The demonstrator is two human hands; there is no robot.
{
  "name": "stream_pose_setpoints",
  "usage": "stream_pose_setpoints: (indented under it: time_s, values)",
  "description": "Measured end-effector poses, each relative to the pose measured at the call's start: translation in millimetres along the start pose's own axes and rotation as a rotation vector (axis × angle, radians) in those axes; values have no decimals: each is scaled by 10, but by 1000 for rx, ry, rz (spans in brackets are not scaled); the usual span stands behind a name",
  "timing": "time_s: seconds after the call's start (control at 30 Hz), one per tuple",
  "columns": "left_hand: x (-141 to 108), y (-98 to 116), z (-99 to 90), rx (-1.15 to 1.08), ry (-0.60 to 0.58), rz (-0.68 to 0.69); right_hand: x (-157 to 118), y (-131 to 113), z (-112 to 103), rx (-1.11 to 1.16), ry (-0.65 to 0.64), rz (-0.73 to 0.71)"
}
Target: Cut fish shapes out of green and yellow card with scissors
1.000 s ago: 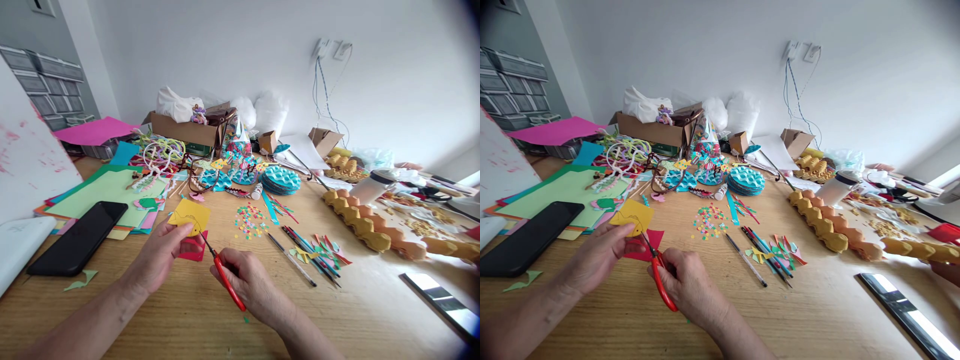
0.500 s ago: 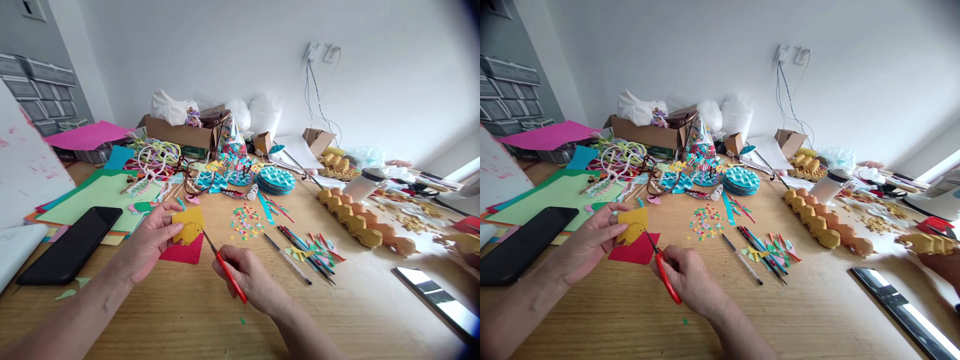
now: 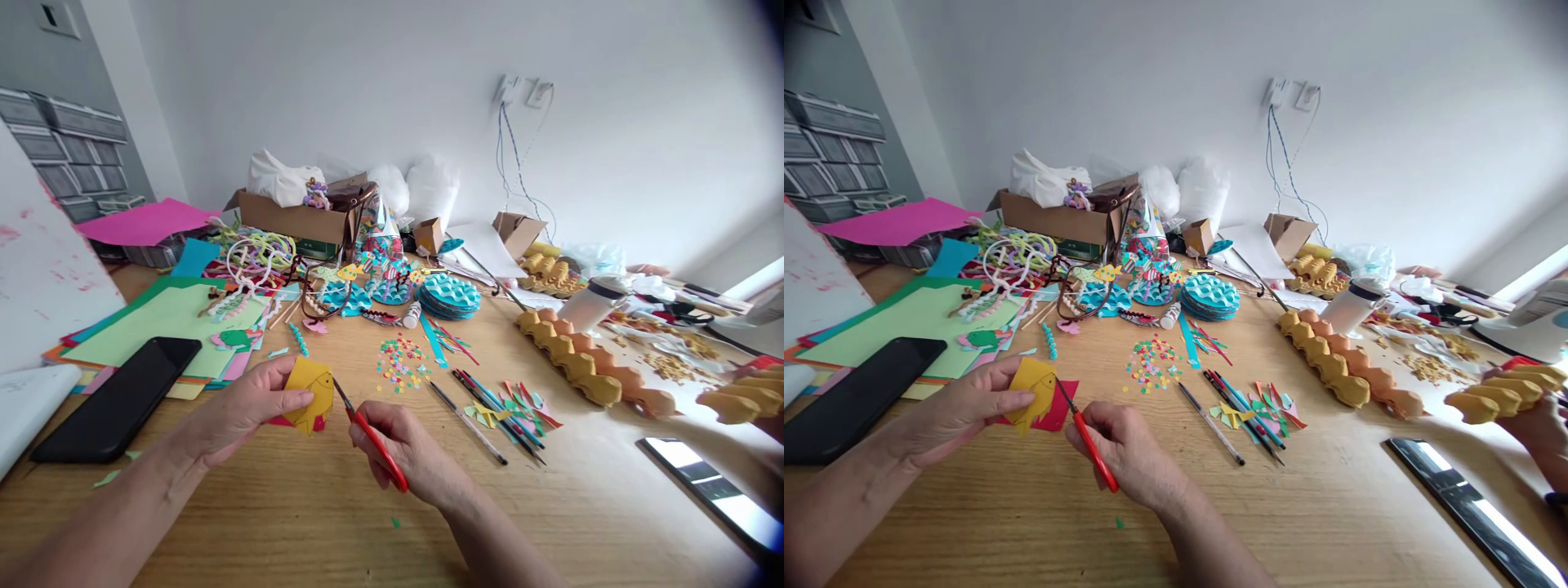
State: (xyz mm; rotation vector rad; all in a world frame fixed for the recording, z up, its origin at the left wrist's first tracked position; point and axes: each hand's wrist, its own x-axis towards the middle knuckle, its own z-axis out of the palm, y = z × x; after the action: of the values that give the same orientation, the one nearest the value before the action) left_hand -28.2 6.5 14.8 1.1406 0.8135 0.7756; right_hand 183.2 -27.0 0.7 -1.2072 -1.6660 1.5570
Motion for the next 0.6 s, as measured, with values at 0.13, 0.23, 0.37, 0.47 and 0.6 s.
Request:
stream_pose_setpoints:
  time_s: [0.13, 0.23, 0.37, 0.47, 0.6]
  values:
    - [18, -41, 40, -69, 103, -33, -9, 10, 19, -11, -18, -6]
    - [22, -52, 115, -118, 157, -16, -11, 18, 30, -18, -26, -10]
    - [17, -73, 203, -191, 226, 28, -6, 24, 44, -18, -17, -5]
    - [19, -113, 223, -237, 245, 37, -3, 26, 55, -33, -6, -8]
    - [25, -140, 216, -273, 267, 48, 0, 33, 69, -40, -11, -8]
